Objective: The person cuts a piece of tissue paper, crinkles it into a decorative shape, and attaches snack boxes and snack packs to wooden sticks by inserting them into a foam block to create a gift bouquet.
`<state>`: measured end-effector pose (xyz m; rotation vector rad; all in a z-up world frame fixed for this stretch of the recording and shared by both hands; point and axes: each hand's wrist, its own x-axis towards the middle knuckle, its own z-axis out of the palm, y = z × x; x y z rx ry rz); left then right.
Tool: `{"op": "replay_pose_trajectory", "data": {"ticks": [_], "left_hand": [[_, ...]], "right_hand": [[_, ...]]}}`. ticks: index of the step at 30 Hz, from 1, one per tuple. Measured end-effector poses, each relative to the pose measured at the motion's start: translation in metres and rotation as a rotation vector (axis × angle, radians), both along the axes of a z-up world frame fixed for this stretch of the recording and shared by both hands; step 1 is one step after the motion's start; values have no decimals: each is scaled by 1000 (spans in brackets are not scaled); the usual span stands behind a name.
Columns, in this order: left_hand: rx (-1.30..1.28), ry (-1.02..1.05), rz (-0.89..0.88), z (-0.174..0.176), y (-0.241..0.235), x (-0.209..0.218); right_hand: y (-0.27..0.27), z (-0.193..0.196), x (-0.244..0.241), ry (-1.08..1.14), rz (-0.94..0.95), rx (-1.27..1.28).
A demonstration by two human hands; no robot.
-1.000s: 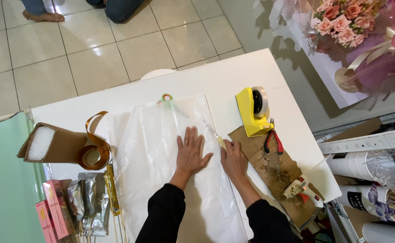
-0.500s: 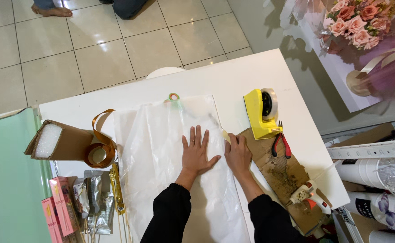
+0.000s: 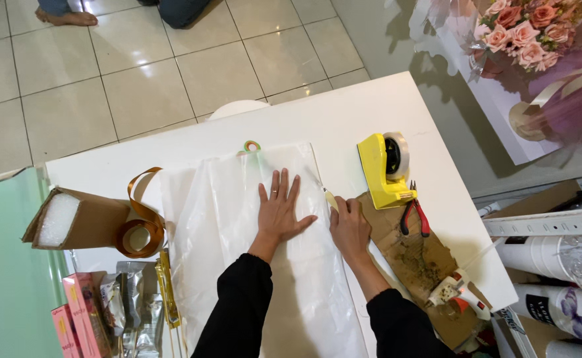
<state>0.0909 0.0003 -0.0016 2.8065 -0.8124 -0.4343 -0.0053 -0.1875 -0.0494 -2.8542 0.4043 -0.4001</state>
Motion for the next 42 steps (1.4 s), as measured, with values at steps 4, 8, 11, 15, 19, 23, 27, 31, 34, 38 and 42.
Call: {"op": "replay_pose_trajectory", "data": {"ticks": [4, 8, 11, 15, 19, 23, 27, 31, 34, 38, 42], "left_hand": [[26, 4, 4, 2, 3, 2], [7, 4, 10, 0, 4, 2], [57, 19, -2, 3, 3, 3], [46, 30, 4, 2, 3, 3], [35, 26, 4, 1, 4, 2], [42, 38, 1, 2, 4, 3], [19, 51, 13, 2, 4, 3], [50, 49, -6, 4, 4, 4], [20, 31, -4, 1, 5, 4], [-10, 24, 6, 1, 5, 3], [-14, -18, 2, -6, 6, 3]], "right_hand": [[5, 12, -3, -1, -39, 0], [12, 24, 11, 19, -31, 18], [11, 26, 23, 36, -3, 38], [1, 24, 25, 23, -1, -9], [5, 28, 35, 44, 2, 28], [0, 22, 53, 27, 42, 37], [-9, 36, 54, 36, 17, 13], [1, 48, 63, 91, 17, 1], [-3, 45, 73, 38, 45, 15], [-12, 48, 70, 34, 28, -14], [-10, 45, 67, -9, 23, -18]]}}
